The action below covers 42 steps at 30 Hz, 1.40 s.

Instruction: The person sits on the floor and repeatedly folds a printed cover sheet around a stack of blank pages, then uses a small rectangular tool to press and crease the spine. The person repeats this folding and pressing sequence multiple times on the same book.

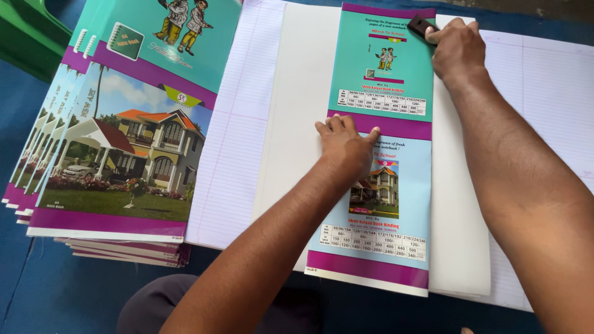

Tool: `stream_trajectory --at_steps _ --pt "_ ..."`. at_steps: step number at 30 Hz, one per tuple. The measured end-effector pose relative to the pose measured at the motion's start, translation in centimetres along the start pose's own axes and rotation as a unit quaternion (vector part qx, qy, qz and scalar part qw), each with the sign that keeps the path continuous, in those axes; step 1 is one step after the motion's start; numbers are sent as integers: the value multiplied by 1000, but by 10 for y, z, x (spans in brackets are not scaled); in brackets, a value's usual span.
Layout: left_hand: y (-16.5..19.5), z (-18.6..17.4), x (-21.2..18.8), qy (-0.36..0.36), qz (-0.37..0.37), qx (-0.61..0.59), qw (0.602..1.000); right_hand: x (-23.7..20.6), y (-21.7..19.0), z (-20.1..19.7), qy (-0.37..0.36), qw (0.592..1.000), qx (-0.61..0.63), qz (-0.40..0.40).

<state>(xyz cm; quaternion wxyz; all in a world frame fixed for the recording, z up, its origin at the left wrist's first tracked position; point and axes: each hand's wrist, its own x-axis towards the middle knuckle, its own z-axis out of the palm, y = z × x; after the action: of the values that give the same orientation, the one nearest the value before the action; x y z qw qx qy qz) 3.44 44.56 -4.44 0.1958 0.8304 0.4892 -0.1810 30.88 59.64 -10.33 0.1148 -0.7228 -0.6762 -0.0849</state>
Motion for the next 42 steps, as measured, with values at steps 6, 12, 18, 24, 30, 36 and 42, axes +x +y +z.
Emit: stream_trajectory --at_steps 6,12,18,24,30,36,42 --pt "-28 -4 35 63 13 -9 998 55 -11 19 0 1000 -16 5" --pt "-69 -23 78 30 11 -28 999 122 -31 45 -27 999 -35 7" --pt "-73 -9 76 61 8 -32 998 117 -39 38 -60 996 -63 13" --pt "-49 30 -14 57 1 -44 997 16 -55 -6 -75 993 -85 15" --pt "-53 72 -60 106 3 -59 993 -67 -71 -11 -63 997 -33 8" --pt "-27 62 -88 112 3 -44 993 -118 -61 -58 -65 998 23 0" --pt "-10 61 -119 136 -2 -30 990 -173 -69 -104 -71 997 8 -31"
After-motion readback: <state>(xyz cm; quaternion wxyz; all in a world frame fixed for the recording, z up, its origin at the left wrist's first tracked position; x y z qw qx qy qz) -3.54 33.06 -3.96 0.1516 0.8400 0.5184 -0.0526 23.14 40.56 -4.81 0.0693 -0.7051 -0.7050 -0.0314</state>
